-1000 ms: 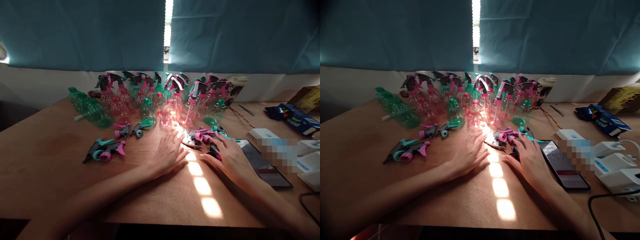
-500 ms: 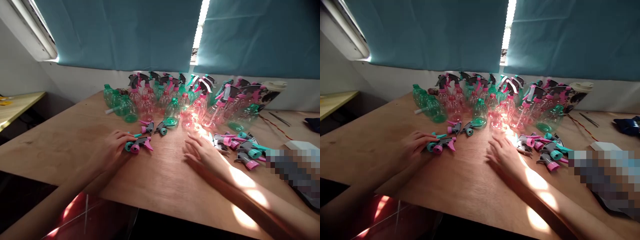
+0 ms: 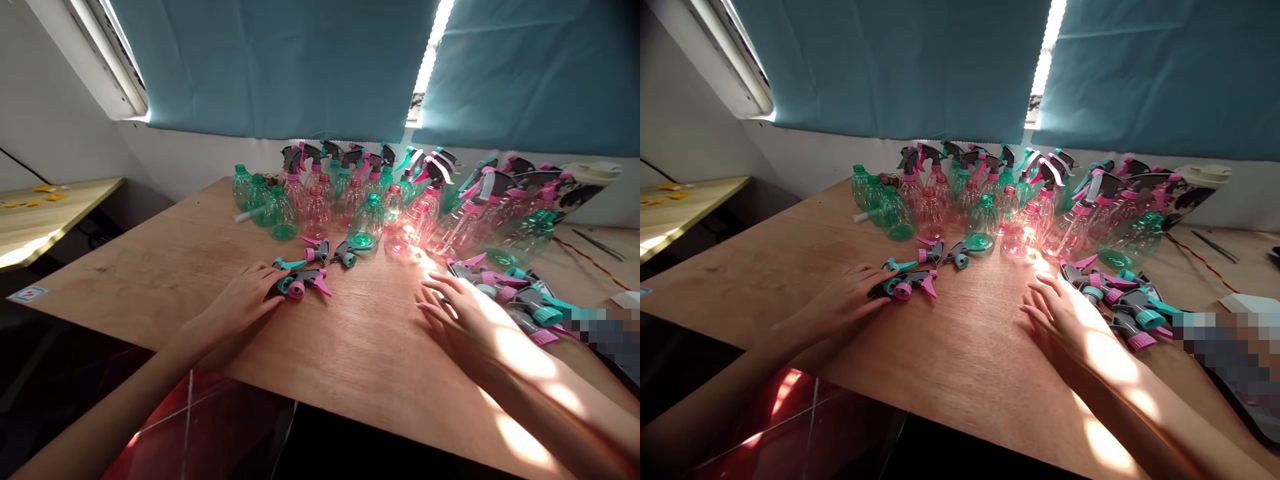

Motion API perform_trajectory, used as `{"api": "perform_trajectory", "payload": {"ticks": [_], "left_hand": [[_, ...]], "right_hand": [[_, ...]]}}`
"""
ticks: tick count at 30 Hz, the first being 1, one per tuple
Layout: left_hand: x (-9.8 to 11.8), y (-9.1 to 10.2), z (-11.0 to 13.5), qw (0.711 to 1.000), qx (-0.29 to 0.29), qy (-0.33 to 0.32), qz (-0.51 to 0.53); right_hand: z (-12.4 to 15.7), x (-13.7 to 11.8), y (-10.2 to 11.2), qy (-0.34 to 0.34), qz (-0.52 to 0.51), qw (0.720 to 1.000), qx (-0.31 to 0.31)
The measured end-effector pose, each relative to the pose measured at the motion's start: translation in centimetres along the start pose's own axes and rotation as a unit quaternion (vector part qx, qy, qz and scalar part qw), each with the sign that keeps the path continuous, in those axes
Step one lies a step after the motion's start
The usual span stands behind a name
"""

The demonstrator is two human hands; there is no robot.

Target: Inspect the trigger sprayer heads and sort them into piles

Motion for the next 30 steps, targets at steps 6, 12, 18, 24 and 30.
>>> {"api": "perform_trajectory", "payload": {"ticks": [6, 12, 18, 24, 30], "left_hand": [[-0.6, 1.0, -0.2, 0.999, 0.034, 0.017, -0.013], [5.5, 2.3, -1.1, 0.976, 0.179, 0.032, 0.120], [12.7, -2.5, -4.2, 0.947, 0.151, -0.006, 0.285], [15.8, -6.3, -7.2, 0.930, 0.124, -0.053, 0.342], [15.9, -7.6, -8.4, 0.929, 0.048, -0.061, 0.361]], "right_hand": [[-1.6, -4.1, 0.3, 0.017, -0.020, 0.997, -0.071], [-1.5, -5.8, 1.5, -0.025, -0.125, 0.990, -0.058], [-1.5, -7.3, 2.7, -0.022, -0.189, 0.981, -0.035], [0.1, -5.5, 1.9, 0.001, -0.157, 0.987, -0.016], [1.3, -4.4, 1.0, 0.006, -0.102, 0.994, 0.040]]}}
Point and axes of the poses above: each hand's wrist, its own z-axis away from the middle knuckle, its own y-axis out of the back of the hand, x = y × z, the point moved 3 cm from there along -z, towards the middle knuckle, and after that the axes turned 7 degrees about x, right-handed, at the moved point
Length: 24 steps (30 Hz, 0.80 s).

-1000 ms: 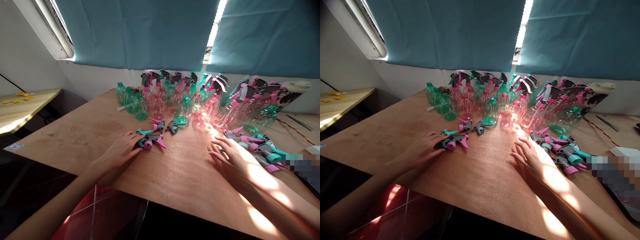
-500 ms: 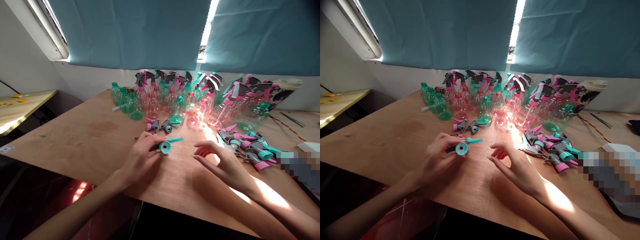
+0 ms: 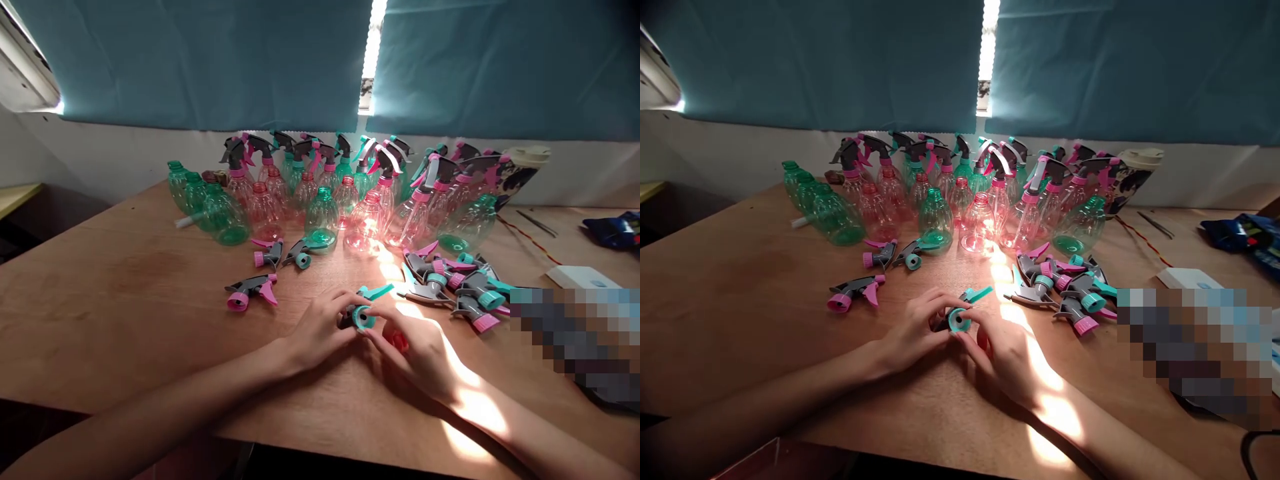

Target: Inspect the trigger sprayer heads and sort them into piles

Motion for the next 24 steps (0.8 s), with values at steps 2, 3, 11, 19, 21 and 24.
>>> {"api": "perform_trajectory", "payload": {"ticks": [2, 3, 11, 19, 21, 24], "left_hand": [[-0.2, 0.1, -0.1, 1.000, -0.006, 0.005, -0.007], [-0.3, 0.1, -0.1, 1.000, -0.002, 0.001, -0.013], [-0.4, 0.5, 0.2, 0.999, 0.029, 0.024, -0.021], [0.2, 1.0, 0.0, 0.996, 0.046, -0.054, -0.047], [0.0, 1.0, 0.0, 0.996, 0.042, -0.055, -0.047], [-0.2, 0.9, 0.1, 0.997, 0.040, -0.057, -0.044]], "right_hand": [[0.0, -0.3, 0.1, 0.022, 0.037, 0.999, 0.019], [0.0, -0.5, 0.1, 0.031, 0.052, 0.998, 0.028], [0.6, -1.1, 0.0, 0.044, 0.127, 0.991, 0.022], [0.9, -0.8, -0.6, 0.012, 0.097, 0.995, 0.015], [1.0, -0.6, -0.9, -0.015, 0.051, 0.999, 0.008], [1.1, -0.3, -1.2, -0.066, -0.009, 0.998, -0.009]]}}
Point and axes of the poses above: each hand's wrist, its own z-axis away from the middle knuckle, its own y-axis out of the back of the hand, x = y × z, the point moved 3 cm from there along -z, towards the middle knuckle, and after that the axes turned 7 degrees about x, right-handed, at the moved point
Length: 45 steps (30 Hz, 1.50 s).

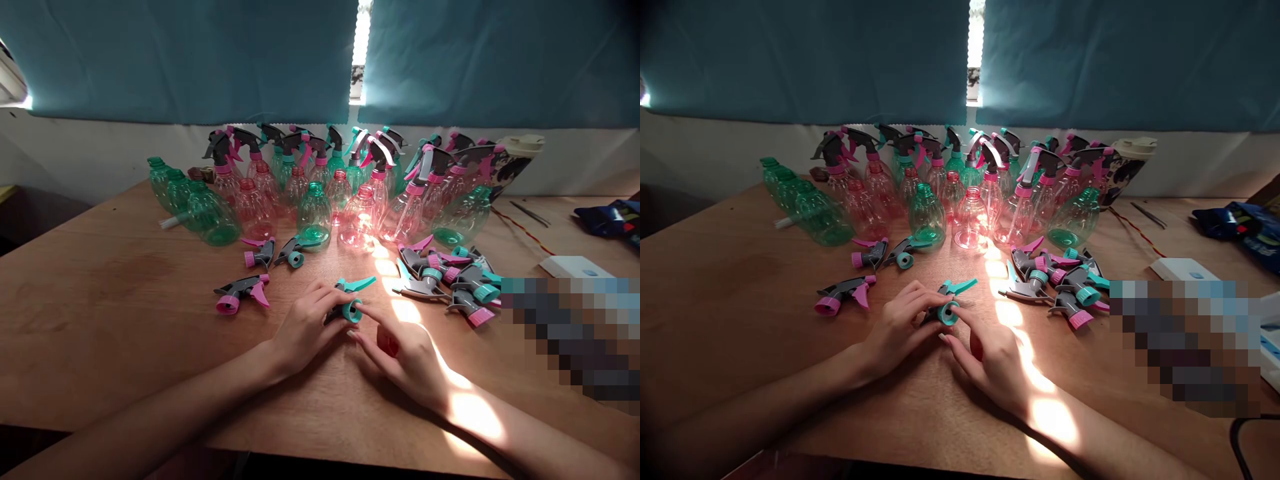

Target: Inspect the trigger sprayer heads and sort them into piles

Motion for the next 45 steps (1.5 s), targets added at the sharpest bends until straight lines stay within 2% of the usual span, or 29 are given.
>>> {"api": "perform_trajectory", "payload": {"ticks": [8, 13, 21, 27, 33, 37, 41, 45], "left_hand": [[0.1, -0.1, 0.0, 1.000, -0.015, -0.001, 0.001], [0.1, -0.1, 0.1, 1.000, -0.025, -0.009, 0.004], [-0.1, -0.4, 0.1, 0.999, -0.033, 0.004, 0.006], [-0.1, -0.3, 0.0, 1.000, -0.022, 0.010, 0.005], [0.1, -0.3, 0.0, 0.999, -0.037, 0.015, 0.008], [0.1, -0.5, 0.0, 0.999, -0.033, 0.013, 0.004], [0.1, -0.7, 0.1, 0.999, -0.037, -0.001, -0.001], [0.1, -0.8, 0.1, 0.999, -0.040, -0.002, -0.004]], "right_hand": [[-0.2, 0.4, -0.3, -0.062, -0.065, 0.996, -0.019], [0.0, 0.8, -0.6, -0.043, -0.054, 0.998, 0.002], [0.1, 0.8, -0.8, -0.013, -0.003, 0.999, -0.029], [0.1, 0.7, -0.8, -0.017, -0.004, 1.000, -0.026], [0.4, 1.4, -1.0, -0.069, -0.043, 0.994, -0.075], [0.1, 1.4, -0.8, -0.101, -0.084, 0.988, -0.080], [-0.3, 1.7, -0.5, -0.175, -0.150, 0.967, -0.106], [-0.4, 1.8, -0.2, -0.162, -0.138, 0.972, -0.095]]}}
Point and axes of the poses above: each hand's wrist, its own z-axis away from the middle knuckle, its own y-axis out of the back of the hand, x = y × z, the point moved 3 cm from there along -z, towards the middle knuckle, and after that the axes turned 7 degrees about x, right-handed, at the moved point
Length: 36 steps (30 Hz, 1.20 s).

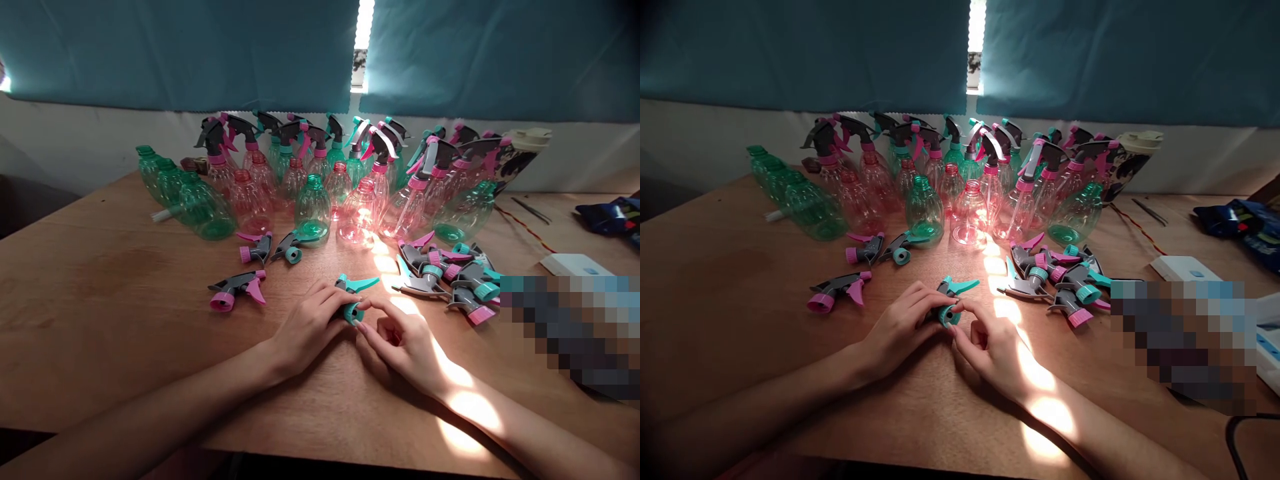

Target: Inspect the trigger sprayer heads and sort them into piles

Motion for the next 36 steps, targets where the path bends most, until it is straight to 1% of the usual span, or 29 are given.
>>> {"api": "perform_trajectory", "payload": {"ticks": [3, 5, 9, 11, 13, 18, 23, 25, 27, 30, 32, 36], "left_hand": [[0.0, 0.0, 0.0, 1.000, -0.005, 0.003, 0.002], [-0.1, 0.0, 0.1, 1.000, -0.013, 0.007, 0.002], [-0.2, 0.1, 0.1, 0.999, -0.030, 0.013, 0.007], [-0.2, 0.1, 0.1, 0.999, -0.033, 0.018, 0.010], [-0.2, 0.2, -0.1, 0.999, -0.031, 0.027, 0.010], [-0.2, 0.5, -0.3, 0.998, -0.018, 0.052, 0.025], [-0.4, 0.7, -0.4, 0.995, -0.021, 0.090, 0.026], [-0.8, 0.9, -0.5, 0.994, -0.008, 0.105, 0.020], [-1.2, 1.3, -0.6, 0.993, 0.019, 0.118, 0.006], [-1.7, 1.9, -0.8, 0.989, 0.053, 0.138, -0.018], [-1.8, 2.1, -0.8, 0.987, 0.060, 0.144, -0.025], [-1.7, 2.1, -0.8, 0.988, 0.060, 0.138, -0.026]], "right_hand": [[0.0, 0.0, 0.0, 0.008, 0.004, 1.000, -0.004], [-0.2, 0.2, 0.0, -0.010, -0.005, 1.000, -0.012], [-0.6, 0.7, 0.1, -0.054, -0.072, 0.995, -0.041], [-0.7, 0.9, 0.0, -0.054, -0.084, 0.993, -0.065], [-0.7, 1.0, 0.0, -0.044, -0.070, 0.994, -0.076], [-0.7, 0.9, 0.4, -0.038, -0.047, 0.998, -0.033], [-0.5, 0.3, 1.4, -0.033, -0.040, 0.998, 0.023], [-0.4, 0.3, 1.7, -0.044, -0.020, 0.998, 0.037], [-0.3, 0.4, 1.8, -0.051, 0.003, 0.998, 0.033], [-0.1, 0.6, 1.8, -0.029, 0.021, 0.998, 0.049], [-0.1, 0.6, 1.9, -0.001, 0.028, 0.998, 0.058], [-0.1, 0.3, 1.8, 0.059, 0.064, 0.996, 0.007]]}}
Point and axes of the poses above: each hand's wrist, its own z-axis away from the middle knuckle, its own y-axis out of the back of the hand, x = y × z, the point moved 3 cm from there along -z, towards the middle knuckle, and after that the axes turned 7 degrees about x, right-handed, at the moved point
